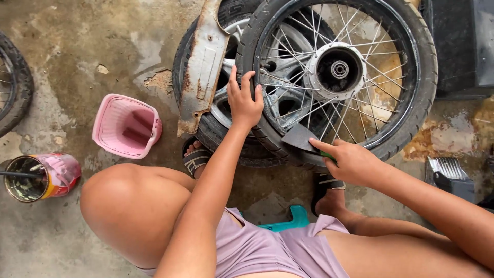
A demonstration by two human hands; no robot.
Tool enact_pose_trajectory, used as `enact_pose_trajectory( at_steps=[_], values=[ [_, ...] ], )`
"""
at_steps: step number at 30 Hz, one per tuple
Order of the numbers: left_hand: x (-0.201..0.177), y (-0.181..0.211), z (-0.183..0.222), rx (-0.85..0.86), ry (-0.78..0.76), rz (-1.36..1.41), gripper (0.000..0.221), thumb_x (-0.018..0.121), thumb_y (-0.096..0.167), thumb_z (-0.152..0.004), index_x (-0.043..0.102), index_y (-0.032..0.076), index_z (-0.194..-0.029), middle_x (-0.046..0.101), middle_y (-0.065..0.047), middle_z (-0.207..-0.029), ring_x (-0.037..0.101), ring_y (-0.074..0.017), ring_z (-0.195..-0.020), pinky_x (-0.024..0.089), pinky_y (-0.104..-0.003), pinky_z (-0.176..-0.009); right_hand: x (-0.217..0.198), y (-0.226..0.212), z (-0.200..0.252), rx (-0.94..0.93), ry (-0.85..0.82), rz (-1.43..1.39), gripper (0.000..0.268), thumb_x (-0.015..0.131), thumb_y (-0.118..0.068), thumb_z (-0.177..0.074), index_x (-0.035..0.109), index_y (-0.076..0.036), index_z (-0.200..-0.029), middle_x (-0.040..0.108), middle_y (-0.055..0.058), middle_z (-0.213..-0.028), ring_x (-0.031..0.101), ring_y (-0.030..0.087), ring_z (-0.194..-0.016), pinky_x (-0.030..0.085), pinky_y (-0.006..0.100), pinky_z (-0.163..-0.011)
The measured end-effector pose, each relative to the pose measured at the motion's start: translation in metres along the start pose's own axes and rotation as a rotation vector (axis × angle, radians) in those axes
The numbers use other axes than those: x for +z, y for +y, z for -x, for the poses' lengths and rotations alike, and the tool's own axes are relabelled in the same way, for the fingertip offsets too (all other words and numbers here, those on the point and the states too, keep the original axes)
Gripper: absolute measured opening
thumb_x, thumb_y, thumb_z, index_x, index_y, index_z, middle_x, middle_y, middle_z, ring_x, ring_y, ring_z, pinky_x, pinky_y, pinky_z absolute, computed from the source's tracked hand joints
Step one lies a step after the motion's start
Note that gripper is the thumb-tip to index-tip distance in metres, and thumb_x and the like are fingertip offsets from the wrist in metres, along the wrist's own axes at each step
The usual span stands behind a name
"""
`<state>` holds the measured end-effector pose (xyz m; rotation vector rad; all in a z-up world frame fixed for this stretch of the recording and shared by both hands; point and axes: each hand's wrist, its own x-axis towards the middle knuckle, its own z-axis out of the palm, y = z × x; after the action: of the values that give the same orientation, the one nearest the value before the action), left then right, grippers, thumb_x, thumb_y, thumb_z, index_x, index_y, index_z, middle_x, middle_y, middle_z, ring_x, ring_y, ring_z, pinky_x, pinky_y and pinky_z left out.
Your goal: The person sits on a small stool and uses a green-handled scraper to clean the sidewall of a motorcycle tire. They hold the tire steady with their left hand while scraping the surface with their right hand, working around the circumference of the tire.
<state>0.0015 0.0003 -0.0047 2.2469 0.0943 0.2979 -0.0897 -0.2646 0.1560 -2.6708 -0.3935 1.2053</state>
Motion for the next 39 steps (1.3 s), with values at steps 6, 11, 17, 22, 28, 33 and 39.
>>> enact_pose_trajectory(
  at_steps=[6,11,17,22,28,33,39],
  values=[
    [-0.001,0.005,0.0,-0.005,0.019,-0.012,0.035,0.055,0.026,-0.103,0.051,0.023,-0.138,0.025,-0.02,-0.162,0.041,-0.055,-0.139,0.047,-0.067,-0.101,0.057,0.034,-0.013,-0.1,0.364,0.43,0.057,0.048,-0.03,-0.096,0.047,-0.045,-0.151,0.061,0.009,-0.078,0.072,0.035,-0.059,0.06,0.046,-0.054],
    [-0.003,0.007,0.0,-0.016,0.023,-0.007,0.035,0.056,0.026,-0.103,0.052,0.023,-0.138,0.026,-0.02,-0.162,0.041,-0.0547,-0.139,0.047,-0.066,-0.101,0.06,0.024,-0.002,-0.085,0.377,0.438,0.052,0.046,-0.035,-0.097,0.049,-0.047,-0.147,0.062,0.008,-0.074,0.072,0.034,-0.055,0.058,0.045,-0.052],
    [-0.003,0.006,0.002,-0.024,0.041,0.019,0.033,0.056,0.025,-0.104,0.053,0.023,-0.137,0.026,-0.02,-0.162,0.042,-0.0538,-0.139,0.046,-0.066,-0.102,0.069,0.025,-0.016,-0.087,0.262,0.257,0.058,0.046,-0.033,-0.098,0.043,-0.051,-0.153,0.06,0.011,-0.072,0.07,0.04,-0.059,0.057,0.047,-0.054],
    [-0.003,0.005,0.001,-0.03,0.056,0.02,0.033,0.055,0.026,-0.104,0.054,0.024,-0.136,0.027,-0.019,-0.162,0.044,-0.0524,-0.139,0.046,-0.066,-0.102,0.057,0.01,-0.014,-0.092,0.312,0.316,0.058,0.046,-0.031,-0.1,0.042,-0.047,-0.155,0.058,0.012,-0.071,0.068,0.038,-0.055,0.057,0.046,-0.051],
    [0.002,0.004,0.0,-0.019,0.056,0.031,0.033,0.056,0.026,-0.103,0.055,0.024,-0.136,0.026,-0.018,-0.163,0.043,-0.0527,-0.14,0.045,-0.066,-0.104,0.058,0.007,-0.023,-0.105,0.297,0.303,0.056,0.045,-0.031,-0.1,0.043,-0.043,-0.155,0.058,0.014,-0.071,0.07,0.043,-0.059,0.058,0.05,-0.054],
    [0.005,0.001,0.001,-0.011,0.084,0.043,0.032,0.053,0.023,-0.104,0.056,0.024,-0.135,0.028,-0.018,-0.162,0.044,-0.0526,-0.139,0.046,-0.066,-0.105,0.05,0.002,-0.024,-0.101,0.296,0.263,0.055,0.047,-0.031,-0.101,0.045,-0.044,-0.154,0.06,0.015,-0.071,0.07,0.045,-0.061,0.057,0.052,-0.054],
    [0.003,0.002,0.001,-0.004,0.092,0.076,0.034,0.047,0.014,-0.105,0.058,0.022,-0.136,0.028,-0.018,-0.162,0.041,-0.0525,-0.141,0.042,-0.066,-0.109,0.058,0.017,-0.019,-0.111,0.315,0.345,0.055,0.046,-0.03,-0.102,0.043,-0.046,-0.154,0.059,0.011,-0.07,0.07,0.038,-0.058,0.059,0.046,-0.052]
  ],
)
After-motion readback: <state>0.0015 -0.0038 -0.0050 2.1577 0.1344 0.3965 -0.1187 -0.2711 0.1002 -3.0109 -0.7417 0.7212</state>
